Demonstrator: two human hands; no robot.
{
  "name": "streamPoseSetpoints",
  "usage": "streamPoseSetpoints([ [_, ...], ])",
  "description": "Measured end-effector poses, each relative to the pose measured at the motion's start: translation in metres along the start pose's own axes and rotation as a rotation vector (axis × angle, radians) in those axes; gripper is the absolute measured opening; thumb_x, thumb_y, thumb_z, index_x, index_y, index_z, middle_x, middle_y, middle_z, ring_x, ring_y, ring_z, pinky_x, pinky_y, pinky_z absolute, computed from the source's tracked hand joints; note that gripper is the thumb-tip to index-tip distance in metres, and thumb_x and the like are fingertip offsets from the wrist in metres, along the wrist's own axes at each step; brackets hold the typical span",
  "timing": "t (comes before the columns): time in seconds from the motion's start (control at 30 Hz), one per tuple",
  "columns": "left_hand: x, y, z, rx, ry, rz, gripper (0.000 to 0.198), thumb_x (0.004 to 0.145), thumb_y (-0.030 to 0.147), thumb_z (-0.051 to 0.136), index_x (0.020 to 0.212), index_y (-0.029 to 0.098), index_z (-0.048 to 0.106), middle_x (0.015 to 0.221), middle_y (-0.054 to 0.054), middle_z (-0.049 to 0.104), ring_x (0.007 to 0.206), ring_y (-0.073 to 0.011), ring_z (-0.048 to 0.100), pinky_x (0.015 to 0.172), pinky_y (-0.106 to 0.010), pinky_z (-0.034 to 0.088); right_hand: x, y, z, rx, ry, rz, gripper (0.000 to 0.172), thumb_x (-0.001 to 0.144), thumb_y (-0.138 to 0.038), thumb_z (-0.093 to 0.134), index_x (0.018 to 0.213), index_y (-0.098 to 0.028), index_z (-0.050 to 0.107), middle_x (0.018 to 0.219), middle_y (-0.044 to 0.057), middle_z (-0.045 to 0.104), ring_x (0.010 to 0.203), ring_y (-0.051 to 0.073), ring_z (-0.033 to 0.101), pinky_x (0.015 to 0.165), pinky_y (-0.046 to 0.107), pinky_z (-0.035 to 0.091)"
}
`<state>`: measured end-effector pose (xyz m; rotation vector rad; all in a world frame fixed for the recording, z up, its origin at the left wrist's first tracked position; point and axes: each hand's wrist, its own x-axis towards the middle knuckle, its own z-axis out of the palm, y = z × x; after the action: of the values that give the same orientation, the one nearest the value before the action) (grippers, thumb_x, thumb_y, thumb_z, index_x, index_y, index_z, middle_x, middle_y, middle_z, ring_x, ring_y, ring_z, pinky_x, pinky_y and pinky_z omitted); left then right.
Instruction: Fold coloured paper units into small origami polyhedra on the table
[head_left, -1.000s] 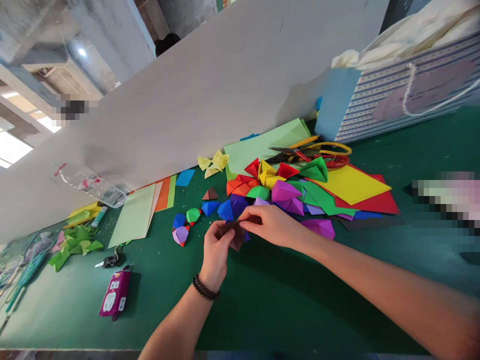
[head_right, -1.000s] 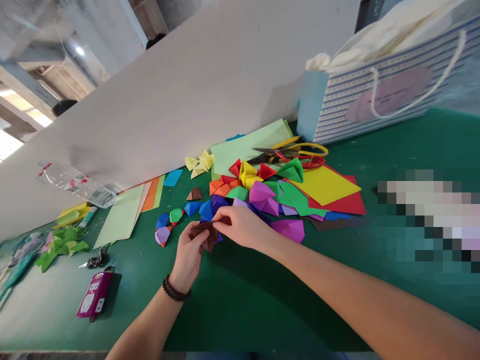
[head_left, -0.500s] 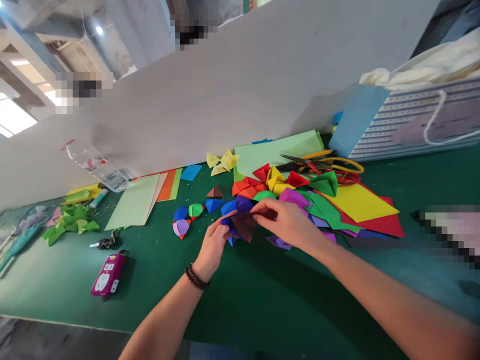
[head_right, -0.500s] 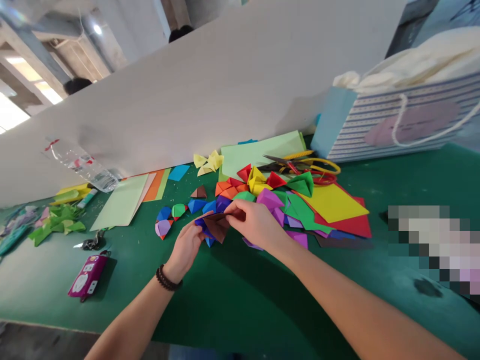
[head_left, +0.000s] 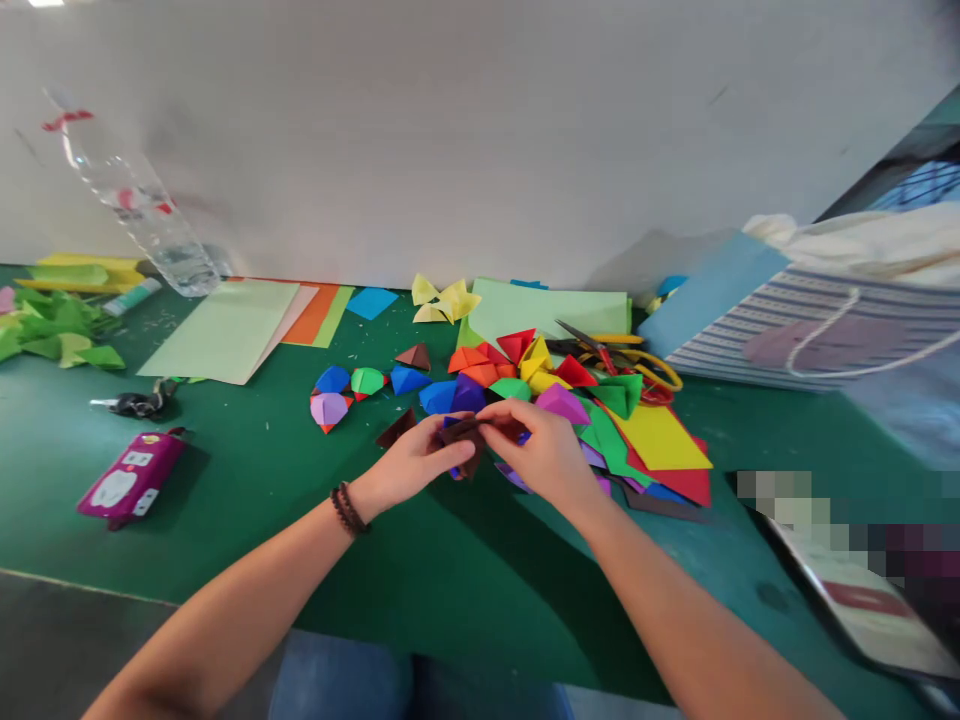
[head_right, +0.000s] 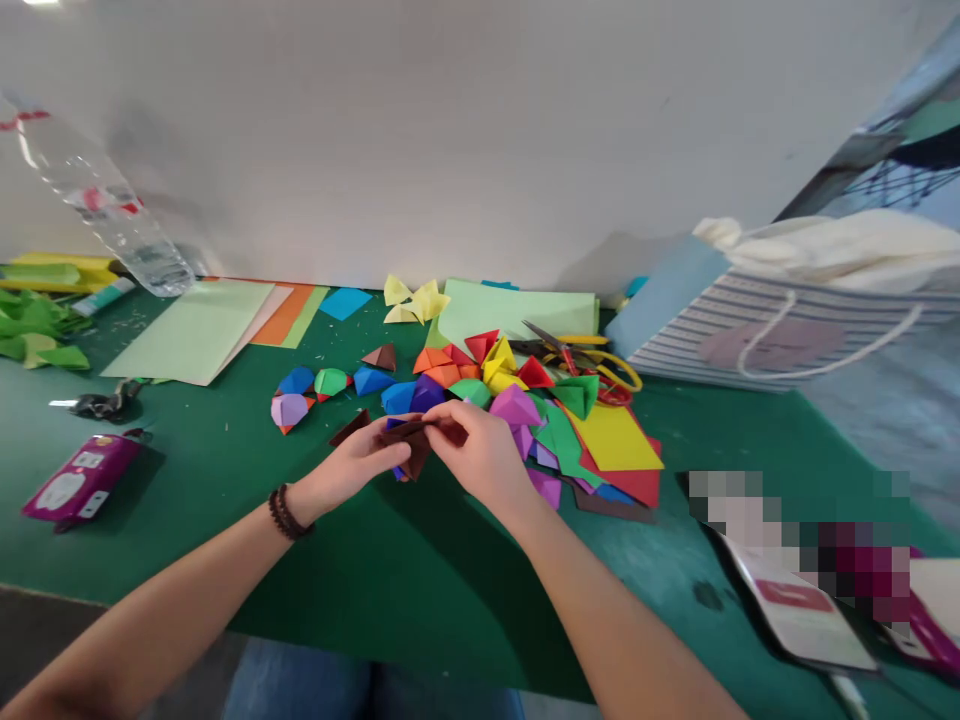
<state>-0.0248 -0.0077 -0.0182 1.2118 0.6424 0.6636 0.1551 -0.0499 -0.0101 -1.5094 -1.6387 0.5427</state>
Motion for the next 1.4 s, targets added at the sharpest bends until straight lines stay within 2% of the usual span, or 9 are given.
streamPoseSetpoints([
  [0.13,-0.003,0.004,0.001,0.121,-0.007,-0.004,0.05,0.066,0.007,0.063,0.115,0.014,0.063,0.07,-0.002,0.067,0.06,-0.0128,0.062,0.055,-0.022,0.049,-0.003,-0.003,0.001,-0.037,-0.005,-0.063,0.012,0.084,-0.026,0.056,0.09,-0.022,0.066,0.084,0.003,0.072,0.076,0.018,0.067,0.07,0.031,0.054],
  [0.33,-0.003,0.008,0.005,0.055,-0.013,-0.01,0.049,0.057,0.0,0.052,0.101,0.017,0.069,0.07,-0.001,0.068,0.061,-0.0121,0.061,0.049,-0.018,0.042,-0.008,-0.008,0.002,-0.131,0.005,-0.147,0.014,0.086,-0.025,0.054,0.092,-0.023,0.067,0.084,0.004,0.071,0.076,0.019,0.066,0.07,0.032,0.053],
  [0.53,-0.002,0.005,0.005,0.034,0.005,-0.114,0.053,0.059,0.003,0.051,0.109,0.015,0.066,0.057,0.002,0.062,0.047,-0.009,0.051,0.046,-0.02,0.038,-0.008,-0.008,0.004,-0.073,-0.007,-0.084,0.013,0.084,-0.024,0.056,0.091,-0.021,0.066,0.082,0.003,0.071,0.073,0.018,0.066,0.068,0.03,0.054],
  [0.77,0.001,-0.002,0.003,0.003,-0.01,-0.09,0.061,0.064,0.005,0.05,0.123,0.017,0.059,0.063,0.0,0.065,0.049,-0.0087,0.053,0.047,-0.019,0.04,-0.006,-0.011,0.005,0.032,-0.121,0.045,0.017,0.083,-0.025,0.057,0.097,-0.021,0.067,0.091,0.003,0.073,0.078,0.018,0.068,0.072,0.03,0.056],
  [0.9,-0.001,0.0,0.002,0.087,-0.041,-0.096,0.062,0.067,0.006,0.052,0.128,0.017,0.054,0.066,0.0,0.066,0.054,-0.0106,0.057,0.051,-0.021,0.042,-0.007,-0.012,0.005,-0.002,-0.118,0.055,0.018,0.081,-0.024,0.058,0.095,-0.021,0.069,0.083,0.003,0.074,0.072,0.018,0.068,0.067,0.029,0.055],
  [1.07,0.0,0.004,0.001,0.047,-0.015,-0.094,0.035,0.08,0.027,0.06,0.113,0.014,0.058,0.068,0.0,0.063,0.059,-0.0113,0.058,0.057,-0.023,0.045,-0.008,-0.009,0.002,-0.049,-0.042,0.046,0.014,0.08,-0.028,0.06,0.089,-0.022,0.069,0.075,0.002,0.072,0.065,0.017,0.066,0.061,0.028,0.053],
  [1.23,0.004,-0.001,-0.002,-0.177,0.024,-0.062,0.049,0.082,0.058,0.057,0.098,0.012,0.063,0.078,-0.005,0.065,0.069,-0.0154,0.061,0.064,-0.028,0.05,-0.005,-0.004,-0.003,-0.048,0.053,0.048,0.013,0.079,-0.029,0.06,0.086,-0.021,0.068,0.079,0.004,0.072,0.069,0.018,0.066,0.065,0.031,0.054],
  [1.3,0.005,-0.003,-0.003,-0.186,0.03,-0.063,0.048,0.081,0.056,0.058,0.097,0.012,0.065,0.082,-0.007,0.066,0.071,-0.0155,0.062,0.067,-0.029,0.051,-0.004,-0.003,-0.004,-0.062,0.065,0.057,0.013,0.078,-0.029,0.061,0.085,-0.021,0.067,0.076,0.003,0.071,0.066,0.018,0.065,0.064,0.03,0.053],
  [1.4,0.005,-0.001,-0.001,-0.103,0.02,-0.037,0.031,0.077,0.036,0.063,0.096,0.012,0.065,0.083,-0.006,0.066,0.07,-0.0135,0.061,0.068,-0.028,0.051,-0.004,-0.003,-0.003,-0.072,0.075,0.058,0.011,0.078,-0.028,0.061,0.083,-0.021,0.066,0.074,0.002,0.07,0.064,0.017,0.064,0.062,0.029,0.052],
])
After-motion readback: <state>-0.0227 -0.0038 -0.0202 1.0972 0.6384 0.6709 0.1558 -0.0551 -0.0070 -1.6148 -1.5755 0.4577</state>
